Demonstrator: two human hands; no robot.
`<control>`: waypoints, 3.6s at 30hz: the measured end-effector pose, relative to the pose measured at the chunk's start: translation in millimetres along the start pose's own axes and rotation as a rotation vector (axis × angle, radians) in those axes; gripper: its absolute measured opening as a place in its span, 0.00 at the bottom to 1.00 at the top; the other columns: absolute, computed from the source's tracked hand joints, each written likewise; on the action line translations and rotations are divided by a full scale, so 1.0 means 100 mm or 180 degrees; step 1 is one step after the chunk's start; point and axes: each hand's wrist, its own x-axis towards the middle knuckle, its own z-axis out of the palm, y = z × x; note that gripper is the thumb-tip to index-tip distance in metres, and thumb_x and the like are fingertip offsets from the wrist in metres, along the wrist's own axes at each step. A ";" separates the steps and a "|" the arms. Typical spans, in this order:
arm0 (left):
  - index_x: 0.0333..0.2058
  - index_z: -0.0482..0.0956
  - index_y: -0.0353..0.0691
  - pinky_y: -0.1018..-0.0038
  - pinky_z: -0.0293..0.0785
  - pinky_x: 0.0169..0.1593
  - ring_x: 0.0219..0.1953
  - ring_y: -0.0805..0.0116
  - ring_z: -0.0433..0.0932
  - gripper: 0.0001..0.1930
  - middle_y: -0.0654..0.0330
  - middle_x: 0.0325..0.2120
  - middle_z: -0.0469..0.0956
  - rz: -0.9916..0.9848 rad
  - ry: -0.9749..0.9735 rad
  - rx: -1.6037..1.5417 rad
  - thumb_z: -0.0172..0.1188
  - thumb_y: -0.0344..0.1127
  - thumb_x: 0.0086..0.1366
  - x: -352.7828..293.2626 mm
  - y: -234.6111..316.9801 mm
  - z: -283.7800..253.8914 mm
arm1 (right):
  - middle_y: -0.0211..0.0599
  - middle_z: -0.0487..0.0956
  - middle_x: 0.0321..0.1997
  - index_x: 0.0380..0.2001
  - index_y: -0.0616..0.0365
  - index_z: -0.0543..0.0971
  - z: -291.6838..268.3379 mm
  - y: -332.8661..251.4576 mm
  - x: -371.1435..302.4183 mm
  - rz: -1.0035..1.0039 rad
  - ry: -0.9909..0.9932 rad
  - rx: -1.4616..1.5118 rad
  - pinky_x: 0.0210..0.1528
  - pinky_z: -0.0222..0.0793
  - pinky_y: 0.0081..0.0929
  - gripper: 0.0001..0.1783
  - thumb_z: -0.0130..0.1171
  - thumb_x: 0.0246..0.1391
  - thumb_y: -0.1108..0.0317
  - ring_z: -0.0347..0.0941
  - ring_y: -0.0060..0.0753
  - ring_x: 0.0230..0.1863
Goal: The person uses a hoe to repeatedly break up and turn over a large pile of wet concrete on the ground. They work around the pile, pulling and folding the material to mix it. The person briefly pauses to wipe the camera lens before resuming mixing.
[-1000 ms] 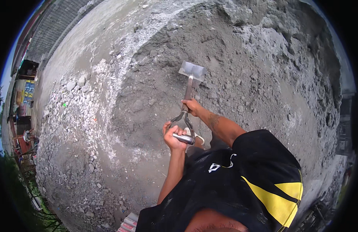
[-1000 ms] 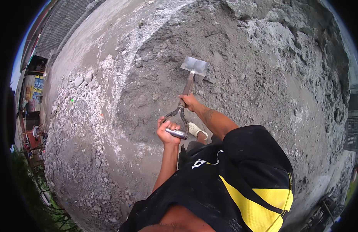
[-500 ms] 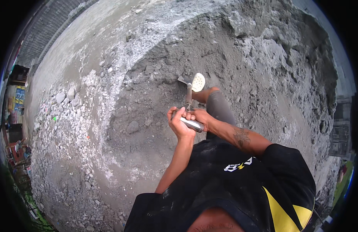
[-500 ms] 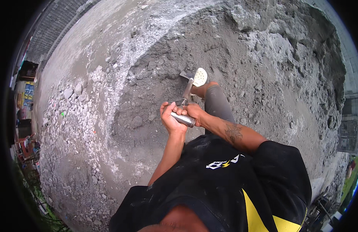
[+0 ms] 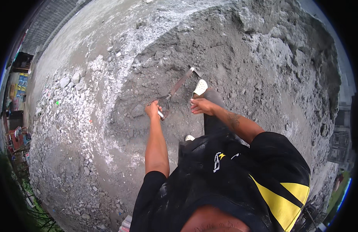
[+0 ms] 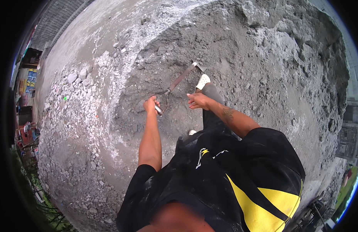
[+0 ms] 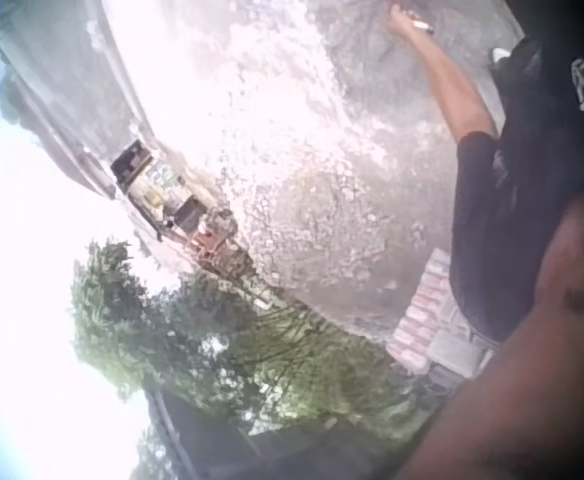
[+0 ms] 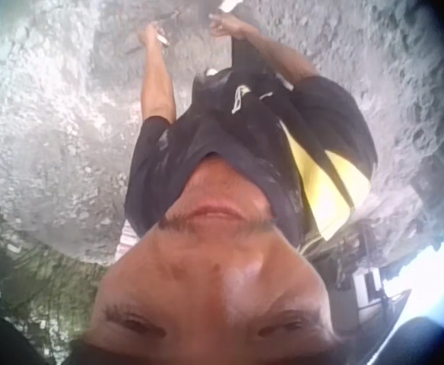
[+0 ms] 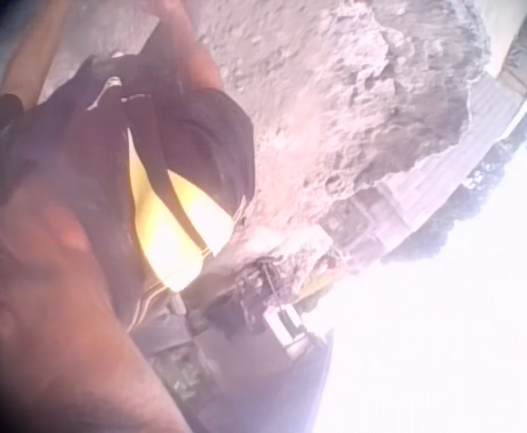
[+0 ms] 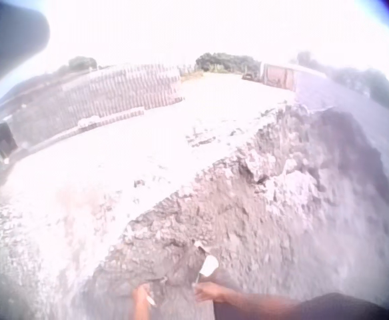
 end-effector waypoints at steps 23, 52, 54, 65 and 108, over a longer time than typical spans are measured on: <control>0.24 0.65 0.33 0.80 0.60 0.17 0.13 0.75 0.65 0.09 0.61 0.14 0.67 0.0741 0.1440 0.0846 0.55 0.19 0.43 -0.23 -0.01 0.10 | 0.41 0.70 0.21 0.38 0.70 0.66 -0.35 0.15 3.09 0.1020 0.1308 0.2264 0.25 0.71 0.34 0.18 0.55 0.47 0.70 0.69 0.35 0.21; 0.17 0.66 0.35 0.75 0.64 0.20 0.14 0.73 0.68 0.08 0.62 0.10 0.68 0.1759 -0.0695 0.2501 0.59 0.25 0.40 -1.76 -1.47 -1.50 | 0.38 0.68 0.24 0.33 0.61 0.66 -0.22 3.21 -0.35 -0.0008 0.2334 0.4412 0.35 0.70 0.35 0.07 0.48 0.51 0.70 0.67 0.36 0.27; 0.18 0.68 0.35 0.73 0.65 0.22 0.16 0.73 0.68 0.09 0.60 0.11 0.70 0.2143 -0.1259 0.3035 0.61 0.27 0.40 -2.19 -1.60 -1.07 | 0.38 0.68 0.24 0.32 0.61 0.67 -0.50 3.74 -0.83 -0.0182 0.2550 0.4792 0.36 0.70 0.35 0.06 0.48 0.51 0.71 0.67 0.36 0.27; 0.19 0.64 0.40 0.63 0.65 0.20 0.17 0.55 0.70 0.10 0.57 0.13 0.67 0.3468 -0.5810 0.2000 0.56 0.30 0.36 -6.08 -4.39 -0.18 | 0.29 0.64 0.14 0.14 0.53 0.63 -1.62 7.57 -5.50 -0.1883 0.4405 0.5355 0.27 0.66 0.24 0.06 0.44 0.41 0.71 0.63 0.27 0.18; 0.34 0.64 0.40 0.76 0.63 0.19 0.16 0.72 0.64 0.14 0.61 0.18 0.66 -0.0662 0.0791 -0.1841 0.59 0.24 0.49 -3.49 -6.29 -2.25 | 0.30 0.69 0.23 0.38 0.55 0.67 0.13 6.22 -1.77 0.1551 0.0596 -0.0699 0.26 0.63 0.23 0.34 0.46 0.44 0.33 0.66 0.24 0.18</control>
